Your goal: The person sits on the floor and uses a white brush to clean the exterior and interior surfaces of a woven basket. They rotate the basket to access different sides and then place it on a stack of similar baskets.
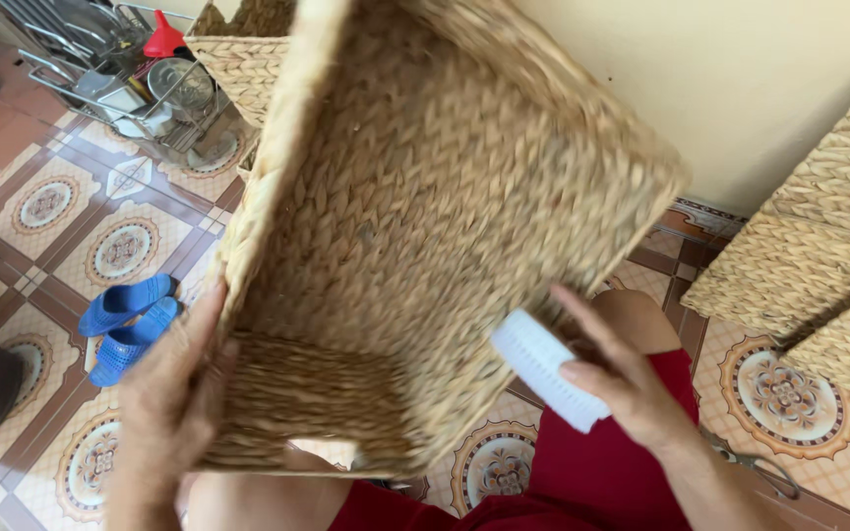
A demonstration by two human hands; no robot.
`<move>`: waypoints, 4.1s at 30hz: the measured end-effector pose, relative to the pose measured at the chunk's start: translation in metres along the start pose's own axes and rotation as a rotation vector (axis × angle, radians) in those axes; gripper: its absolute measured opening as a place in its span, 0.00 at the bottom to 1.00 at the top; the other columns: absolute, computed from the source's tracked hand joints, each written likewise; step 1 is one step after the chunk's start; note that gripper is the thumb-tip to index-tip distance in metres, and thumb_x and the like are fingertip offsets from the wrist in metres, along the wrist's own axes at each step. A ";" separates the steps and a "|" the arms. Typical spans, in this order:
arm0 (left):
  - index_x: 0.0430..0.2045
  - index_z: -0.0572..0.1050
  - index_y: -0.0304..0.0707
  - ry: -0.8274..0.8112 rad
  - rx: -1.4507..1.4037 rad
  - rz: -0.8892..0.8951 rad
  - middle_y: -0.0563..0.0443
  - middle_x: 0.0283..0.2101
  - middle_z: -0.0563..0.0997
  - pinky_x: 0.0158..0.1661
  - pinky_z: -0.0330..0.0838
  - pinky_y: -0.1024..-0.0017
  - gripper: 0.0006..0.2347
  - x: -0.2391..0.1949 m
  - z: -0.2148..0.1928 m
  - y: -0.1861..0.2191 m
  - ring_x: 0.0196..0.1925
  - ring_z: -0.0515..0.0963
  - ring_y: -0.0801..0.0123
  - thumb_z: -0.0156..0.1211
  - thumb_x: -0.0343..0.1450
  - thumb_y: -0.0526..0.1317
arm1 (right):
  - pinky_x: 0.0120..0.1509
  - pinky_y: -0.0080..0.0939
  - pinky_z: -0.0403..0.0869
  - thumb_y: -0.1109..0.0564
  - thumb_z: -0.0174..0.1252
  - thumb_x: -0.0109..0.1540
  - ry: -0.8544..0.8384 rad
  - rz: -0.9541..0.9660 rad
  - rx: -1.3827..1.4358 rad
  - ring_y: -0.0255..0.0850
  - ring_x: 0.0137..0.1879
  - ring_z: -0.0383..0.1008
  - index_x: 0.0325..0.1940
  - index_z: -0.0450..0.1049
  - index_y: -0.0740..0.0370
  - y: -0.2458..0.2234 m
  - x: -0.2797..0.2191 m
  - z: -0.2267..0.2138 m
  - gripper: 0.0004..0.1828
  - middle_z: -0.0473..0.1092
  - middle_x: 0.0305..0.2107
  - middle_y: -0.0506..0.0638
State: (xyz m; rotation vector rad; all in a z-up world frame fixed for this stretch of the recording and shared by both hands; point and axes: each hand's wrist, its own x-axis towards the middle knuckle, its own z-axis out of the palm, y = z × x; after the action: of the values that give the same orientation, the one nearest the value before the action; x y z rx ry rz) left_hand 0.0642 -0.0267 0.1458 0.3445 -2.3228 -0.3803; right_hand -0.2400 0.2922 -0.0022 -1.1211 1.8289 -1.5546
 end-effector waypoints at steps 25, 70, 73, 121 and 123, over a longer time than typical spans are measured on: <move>0.64 0.72 0.53 -0.206 0.171 0.028 0.49 0.58 0.80 0.52 0.76 0.62 0.23 0.120 0.047 -0.011 0.49 0.82 0.55 0.63 0.73 0.32 | 0.49 0.48 0.80 0.41 0.54 0.60 -0.062 0.654 0.905 0.45 0.45 0.80 0.64 0.70 0.70 0.027 0.006 0.061 0.36 0.78 0.44 0.60; 0.76 0.51 0.27 0.346 -0.597 -0.404 0.40 0.75 0.61 0.75 0.53 0.70 0.34 -0.069 0.100 -0.048 0.77 0.61 0.63 0.40 0.69 0.18 | 0.32 0.39 0.73 0.37 0.41 0.72 -0.498 0.649 -1.433 0.38 0.32 0.70 0.58 0.74 0.37 0.016 0.162 0.033 0.19 0.75 0.36 0.49; 0.75 0.50 0.26 0.355 -0.634 -0.400 0.40 0.75 0.60 0.76 0.53 0.69 0.32 -0.066 0.102 -0.047 0.78 0.61 0.63 0.40 0.70 0.19 | 0.32 0.37 0.70 0.34 0.41 0.74 -0.524 0.726 -1.395 0.35 0.27 0.69 0.57 0.75 0.48 0.015 0.163 0.060 0.24 0.77 0.31 0.49; 0.76 0.51 0.28 0.397 -0.734 -0.403 0.43 0.73 0.66 0.75 0.61 0.69 0.28 -0.063 0.115 -0.058 0.73 0.67 0.65 0.39 0.76 0.19 | 0.42 0.45 0.82 0.37 0.58 0.62 -0.479 0.395 -1.040 0.46 0.42 0.78 0.74 0.59 0.42 -0.036 0.093 0.126 0.37 0.65 0.57 0.58; 0.75 0.50 0.27 0.394 -0.771 -0.403 0.43 0.75 0.64 0.76 0.60 0.69 0.25 -0.062 0.113 -0.056 0.74 0.66 0.65 0.40 0.80 0.20 | 0.40 0.47 0.80 0.38 0.64 0.58 -0.447 -0.122 -0.933 0.50 0.46 0.74 0.67 0.67 0.50 -0.042 0.081 0.171 0.35 0.69 0.54 0.57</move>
State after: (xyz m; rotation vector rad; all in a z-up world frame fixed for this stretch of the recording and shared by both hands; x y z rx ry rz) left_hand 0.0333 -0.0365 0.0088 0.4435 -1.5641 -1.2320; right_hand -0.1364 0.1285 0.0097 -1.8075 2.1934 -0.3522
